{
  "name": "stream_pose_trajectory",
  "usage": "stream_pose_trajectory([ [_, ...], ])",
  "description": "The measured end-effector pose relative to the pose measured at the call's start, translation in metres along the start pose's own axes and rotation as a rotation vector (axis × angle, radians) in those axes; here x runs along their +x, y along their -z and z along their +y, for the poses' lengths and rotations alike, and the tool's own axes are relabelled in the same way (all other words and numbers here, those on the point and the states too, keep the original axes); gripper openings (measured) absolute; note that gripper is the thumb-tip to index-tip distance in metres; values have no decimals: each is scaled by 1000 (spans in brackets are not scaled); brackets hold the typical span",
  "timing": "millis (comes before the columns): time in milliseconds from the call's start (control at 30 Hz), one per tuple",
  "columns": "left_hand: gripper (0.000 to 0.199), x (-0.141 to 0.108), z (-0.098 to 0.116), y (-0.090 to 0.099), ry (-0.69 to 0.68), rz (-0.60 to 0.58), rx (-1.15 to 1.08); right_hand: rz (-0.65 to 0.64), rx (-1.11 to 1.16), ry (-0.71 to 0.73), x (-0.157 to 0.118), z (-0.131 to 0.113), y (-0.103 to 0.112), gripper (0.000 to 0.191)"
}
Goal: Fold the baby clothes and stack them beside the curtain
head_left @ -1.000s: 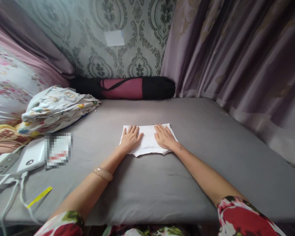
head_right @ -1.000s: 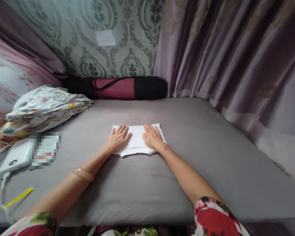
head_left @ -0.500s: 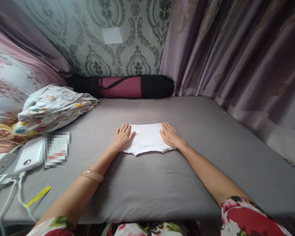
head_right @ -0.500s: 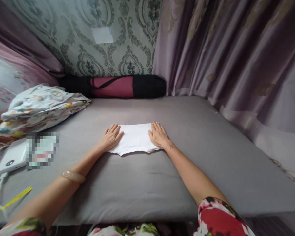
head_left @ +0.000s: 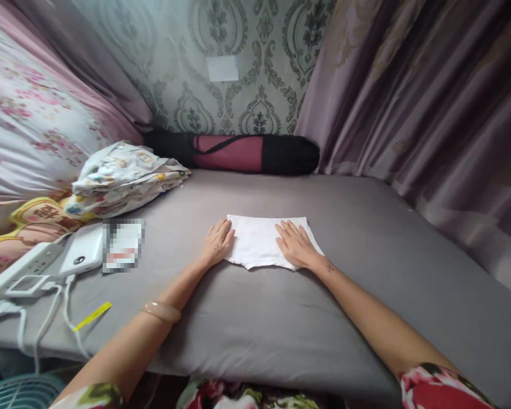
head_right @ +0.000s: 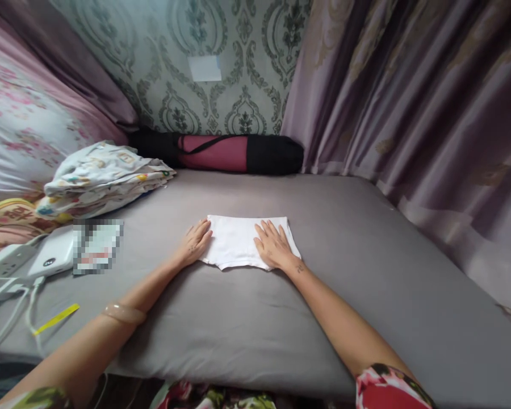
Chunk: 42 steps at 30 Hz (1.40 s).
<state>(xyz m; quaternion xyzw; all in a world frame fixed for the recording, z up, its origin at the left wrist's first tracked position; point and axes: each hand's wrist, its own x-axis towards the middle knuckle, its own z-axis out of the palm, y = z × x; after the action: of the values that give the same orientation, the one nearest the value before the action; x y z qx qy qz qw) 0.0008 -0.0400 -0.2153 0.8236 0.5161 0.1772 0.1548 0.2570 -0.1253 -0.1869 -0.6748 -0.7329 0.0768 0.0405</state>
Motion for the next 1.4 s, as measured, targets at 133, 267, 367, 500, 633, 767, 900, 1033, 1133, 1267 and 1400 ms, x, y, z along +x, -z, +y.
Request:
stream_pose_trajectory([
  [133, 49, 0, -4, -2, -25, 97, -90, 67, -4, 28, 15, -6, -12, 59],
  [267, 47, 1, -8, -5, -12, 140, -126, 70, 24, 87, 29, -35, -18, 61],
  [367, 45, 1, -11, -9, -3, 169, -142, 26, 25, 74, 30, -53, -15, 60],
  [500, 40, 4, -16, -14, -62, 223, -161, 35, 5, 62, 29, -55, -14, 59],
  [633, 33, 6, -18, -15, -94, 263, -200, 3, 13, 47, 36, -50, -21, 60],
  [767, 30, 7, -19, -14, -76, 290, -241, 36, 36, 50, 51, -62, -34, 61],
  [900, 32, 6, -19, -12, -25, 266, -263, 79, 51, 123, 63, -90, -39, 61],
  [1033, 34, 6, -16, -9, 26, 245, -265, 110, 61, 163, 64, -113, -36, 62],
  [1133, 34, 6, -13, -7, 53, 249, -261, 110, 48, 157, 61, -120, -36, 62],
  [1267, 34, 4, -9, -5, 42, 237, -265, 106, 66, 143, 57, -123, -31, 60],
  [1400, 35, 4, -8, 1, 61, 224, -272, 26, 144, 159, 51, -121, -9, 58],
])
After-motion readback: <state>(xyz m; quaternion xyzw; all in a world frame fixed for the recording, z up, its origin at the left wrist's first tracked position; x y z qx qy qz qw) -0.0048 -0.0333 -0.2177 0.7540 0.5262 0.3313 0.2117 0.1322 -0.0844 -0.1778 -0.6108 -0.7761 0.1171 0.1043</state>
